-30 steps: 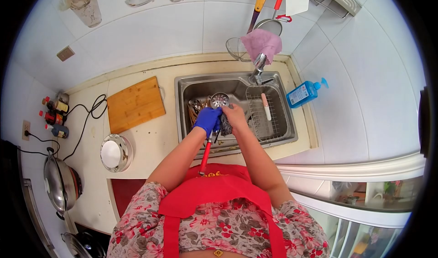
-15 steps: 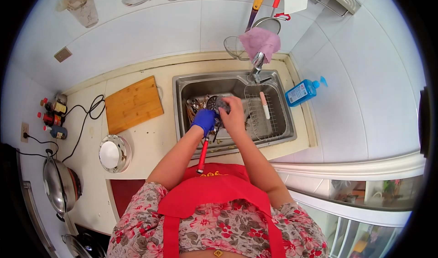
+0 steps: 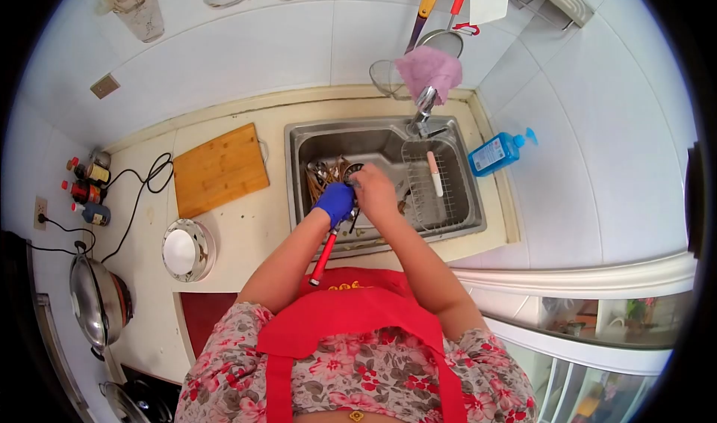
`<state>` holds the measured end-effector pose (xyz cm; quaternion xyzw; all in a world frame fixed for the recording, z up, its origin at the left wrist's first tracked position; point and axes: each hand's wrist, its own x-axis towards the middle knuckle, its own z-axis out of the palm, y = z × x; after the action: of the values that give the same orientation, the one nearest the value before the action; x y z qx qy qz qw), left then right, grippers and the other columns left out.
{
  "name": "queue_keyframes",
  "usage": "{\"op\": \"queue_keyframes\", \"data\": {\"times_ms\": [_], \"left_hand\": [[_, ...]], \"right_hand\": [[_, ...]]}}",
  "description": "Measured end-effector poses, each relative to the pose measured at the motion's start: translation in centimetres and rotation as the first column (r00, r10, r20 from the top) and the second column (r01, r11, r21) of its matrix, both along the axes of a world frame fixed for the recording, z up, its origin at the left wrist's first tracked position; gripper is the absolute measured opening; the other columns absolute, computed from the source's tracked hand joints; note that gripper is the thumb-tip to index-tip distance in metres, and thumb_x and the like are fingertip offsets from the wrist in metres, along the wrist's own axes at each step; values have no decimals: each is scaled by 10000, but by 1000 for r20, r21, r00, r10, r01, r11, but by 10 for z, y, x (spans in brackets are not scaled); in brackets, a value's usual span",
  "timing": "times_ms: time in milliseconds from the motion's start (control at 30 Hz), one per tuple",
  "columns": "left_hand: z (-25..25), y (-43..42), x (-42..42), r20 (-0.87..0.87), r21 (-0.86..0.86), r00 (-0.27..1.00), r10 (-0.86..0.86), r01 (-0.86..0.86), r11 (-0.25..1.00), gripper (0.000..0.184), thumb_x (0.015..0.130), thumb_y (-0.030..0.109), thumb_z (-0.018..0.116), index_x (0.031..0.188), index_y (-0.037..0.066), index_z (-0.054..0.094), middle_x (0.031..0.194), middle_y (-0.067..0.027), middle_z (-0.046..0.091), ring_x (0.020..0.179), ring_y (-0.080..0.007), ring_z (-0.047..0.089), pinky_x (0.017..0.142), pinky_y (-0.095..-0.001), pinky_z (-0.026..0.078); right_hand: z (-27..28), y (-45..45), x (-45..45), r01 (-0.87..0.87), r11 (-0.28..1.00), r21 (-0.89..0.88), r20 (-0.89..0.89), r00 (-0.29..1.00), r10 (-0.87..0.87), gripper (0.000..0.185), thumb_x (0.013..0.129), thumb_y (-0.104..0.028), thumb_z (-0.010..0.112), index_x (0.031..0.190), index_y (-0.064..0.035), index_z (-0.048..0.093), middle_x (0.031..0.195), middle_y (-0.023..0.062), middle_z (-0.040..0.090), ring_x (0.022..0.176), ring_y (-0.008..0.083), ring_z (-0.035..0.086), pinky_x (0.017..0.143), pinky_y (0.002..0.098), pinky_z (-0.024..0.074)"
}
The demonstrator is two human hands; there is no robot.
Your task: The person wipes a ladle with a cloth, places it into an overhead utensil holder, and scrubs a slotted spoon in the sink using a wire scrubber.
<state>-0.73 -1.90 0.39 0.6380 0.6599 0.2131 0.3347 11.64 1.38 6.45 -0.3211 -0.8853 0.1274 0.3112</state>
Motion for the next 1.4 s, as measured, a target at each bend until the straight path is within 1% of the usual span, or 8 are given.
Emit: {"op": "queue_keyframes", "data": {"times_ms": [300, 500, 700, 800, 867, 967, 1200, 1400], "left_hand": [[27, -4, 2, -67, 19, 997, -47, 49, 999, 205, 775, 138, 461, 768, 30, 635, 739, -205, 608, 682, -347, 603, 596, -406, 470], [41, -6, 7, -70, -68, 983, -169, 164, 984, 191, 745, 151, 498, 714, 19, 632, 731, -208, 600, 683, -343, 597, 600, -396, 468], [7, 1, -8, -76, 374, 994, -74, 98, 922, 154, 722, 60, 473, 721, 14, 620, 595, -188, 571, 524, -280, 587, 490, -373, 456], [8, -1, -17, -325, 507, 931, -165, 319, 801, 184, 784, 103, 470, 759, 17, 631, 496, -124, 527, 403, -203, 523, 385, -319, 397], [34, -8, -16, 519, -177, 829, 207, -133, 975, 252, 844, 186, 458, 743, 32, 629, 454, -55, 464, 351, -154, 427, 342, -282, 314], [42, -12, -21, 725, -442, 525, 446, -142, 886, 315, 876, 251, 433, 726, 39, 610, 430, 11, 375, 336, -101, 318, 334, -247, 239], [41, -5, -15, 768, -510, 397, 502, -93, 855, 345, 890, 282, 418, 746, 34, 610, 422, 13, 368, 331, -97, 315, 337, -238, 250], [48, -5, 7, 748, -449, 437, 500, -223, 866, 292, 868, 246, 445, 691, 45, 561, 447, 19, 395, 332, -93, 320, 324, -241, 242]], "right_hand": [[14, -4, -3, 319, 944, 84, 343, 880, -328, 56, 678, -76, 584, 733, -85, 582, 775, 71, 525, 743, 278, 550, 627, 370, 461], [16, 10, -3, 116, 982, 152, 70, 989, -128, 81, 645, -66, 596, 713, -68, 552, 760, 94, 513, 719, 273, 553, 620, 372, 465], [13, -5, 2, 265, 964, -20, 472, 853, -225, 117, 667, -105, 614, 783, -92, 604, 802, 103, 539, 786, 275, 562, 642, 373, 465], [5, -2, 7, 138, 985, -107, 124, 984, -125, 140, 664, -113, 636, 789, -64, 596, 796, 111, 537, 776, 283, 567, 665, 382, 460], [17, -2, 12, 182, 973, -143, 36, 983, -179, 158, 660, -107, 645, 800, -56, 595, 806, 116, 540, 774, 288, 565, 678, 375, 457], [17, 8, 23, 269, 944, -190, -127, 947, -295, 175, 677, -124, 651, 822, -45, 596, 824, 125, 550, 767, 285, 562, 684, 358, 450], [-20, 17, 19, -108, 578, -809, -504, 634, -587, 226, 813, -114, 595, 990, 18, 545, 893, 35, 564, 806, 105, 509, 694, 263, 430], [-13, -4, -10, -384, 388, -838, -536, 447, -716, 220, 811, -76, 584, 1009, 5, 531, 902, 50, 572, 831, 119, 529, 715, 262, 433]]}}
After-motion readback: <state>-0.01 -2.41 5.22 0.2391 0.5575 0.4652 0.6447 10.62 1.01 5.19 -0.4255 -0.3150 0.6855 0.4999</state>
